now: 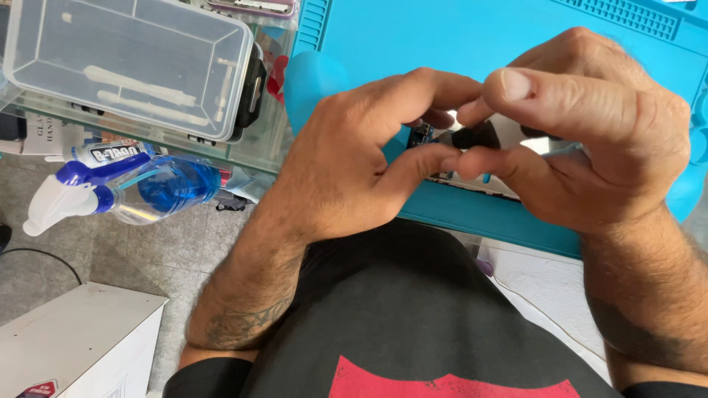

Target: The person disassembles a phone by using tweezers and a screwdriver to remove internal components and screws, then handles a tube of adhesive and various screen parts.

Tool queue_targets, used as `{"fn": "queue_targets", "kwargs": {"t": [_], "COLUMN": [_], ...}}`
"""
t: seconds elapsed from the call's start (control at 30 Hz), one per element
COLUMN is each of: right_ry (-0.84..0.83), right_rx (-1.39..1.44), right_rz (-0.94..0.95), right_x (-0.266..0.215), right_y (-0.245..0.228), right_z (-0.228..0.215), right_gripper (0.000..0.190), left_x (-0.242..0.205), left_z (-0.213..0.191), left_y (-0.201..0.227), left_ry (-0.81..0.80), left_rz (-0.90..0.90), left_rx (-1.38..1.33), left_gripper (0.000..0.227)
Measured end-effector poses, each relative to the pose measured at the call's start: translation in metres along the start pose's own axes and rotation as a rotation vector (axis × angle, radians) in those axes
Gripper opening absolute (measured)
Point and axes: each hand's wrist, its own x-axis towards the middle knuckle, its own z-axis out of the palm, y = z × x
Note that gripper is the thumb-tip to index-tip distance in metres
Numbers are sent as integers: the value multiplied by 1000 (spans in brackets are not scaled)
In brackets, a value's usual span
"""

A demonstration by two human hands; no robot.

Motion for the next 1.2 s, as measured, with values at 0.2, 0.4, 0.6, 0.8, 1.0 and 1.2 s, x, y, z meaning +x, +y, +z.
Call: {"fn": "queue_targets", "kwargs": {"t": [0.2,0.4,0.6,0.8,1.0,1.2], "right_ry": [7,9,-82,-34,-128,-238], "right_rx": [32,20,61,5,16,-570], "right_rz": [37,40,37,-35,340,852], "right_x": [2,-1,7,7,2,-66], "right_y": [2,0,3,-6,-16,-47], "right_z": [6,1,2,3,-35,-101], "right_gripper": [69,50,59,35,77,27], "left_x": [7,2,4,5,1,-2], "left_z": [3,5,8,6,8,9], "left_y": [0,-8,-4,-5,-7,-10], "left_ry": [86,-1,71,57,88,137], "left_rz": [-13,78,0,103,-12,4], "left_rx": [-64,17,20,13,7,108], "left_gripper": [27,23,18,6,21,21]}}
